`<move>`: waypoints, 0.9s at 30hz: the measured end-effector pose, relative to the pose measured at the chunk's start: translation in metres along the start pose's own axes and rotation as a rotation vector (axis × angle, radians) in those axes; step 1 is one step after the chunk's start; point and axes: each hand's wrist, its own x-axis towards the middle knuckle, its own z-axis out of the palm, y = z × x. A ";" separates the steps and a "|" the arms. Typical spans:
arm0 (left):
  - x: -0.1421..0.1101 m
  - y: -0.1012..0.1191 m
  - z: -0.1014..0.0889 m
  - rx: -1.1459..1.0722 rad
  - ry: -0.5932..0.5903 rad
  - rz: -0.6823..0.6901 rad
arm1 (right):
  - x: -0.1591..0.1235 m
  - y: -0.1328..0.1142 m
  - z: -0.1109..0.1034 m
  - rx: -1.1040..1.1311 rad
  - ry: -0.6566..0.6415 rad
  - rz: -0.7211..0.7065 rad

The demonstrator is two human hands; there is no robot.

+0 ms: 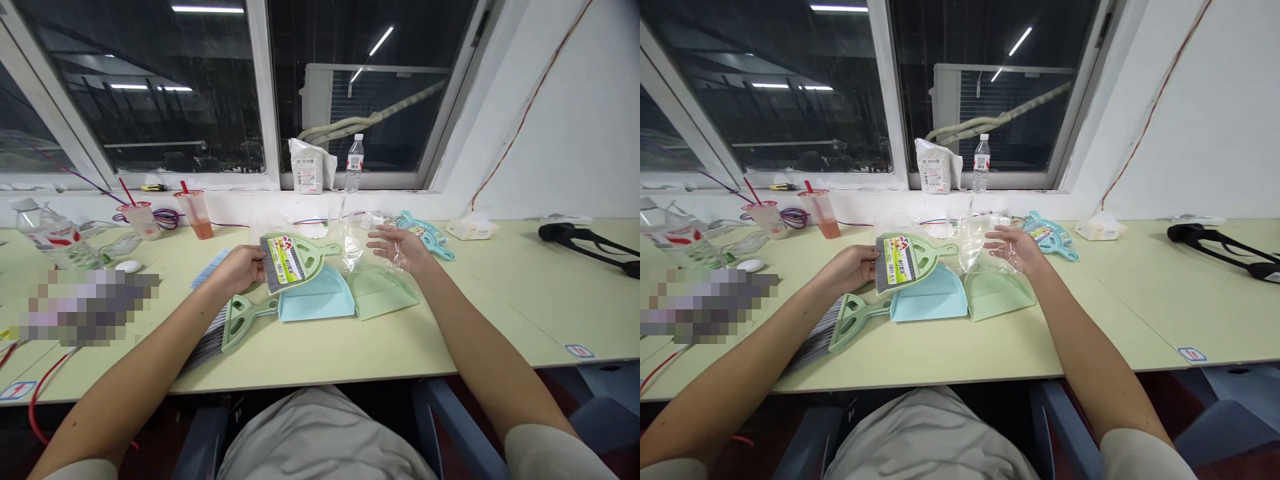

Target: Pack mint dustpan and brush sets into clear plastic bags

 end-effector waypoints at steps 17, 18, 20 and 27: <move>-0.004 0.009 0.002 -0.075 0.060 0.076 | -0.017 0.023 0.039 -0.196 -0.087 -0.021; -0.004 0.008 0.003 -0.075 0.057 0.071 | -0.017 0.023 0.040 -0.200 -0.098 -0.020; -0.004 0.006 0.004 -0.066 0.045 0.050 | -0.019 0.024 0.042 -0.213 -0.115 -0.021; -0.005 0.002 0.010 -0.078 -0.006 0.023 | -0.024 0.027 0.055 -0.121 -0.145 0.021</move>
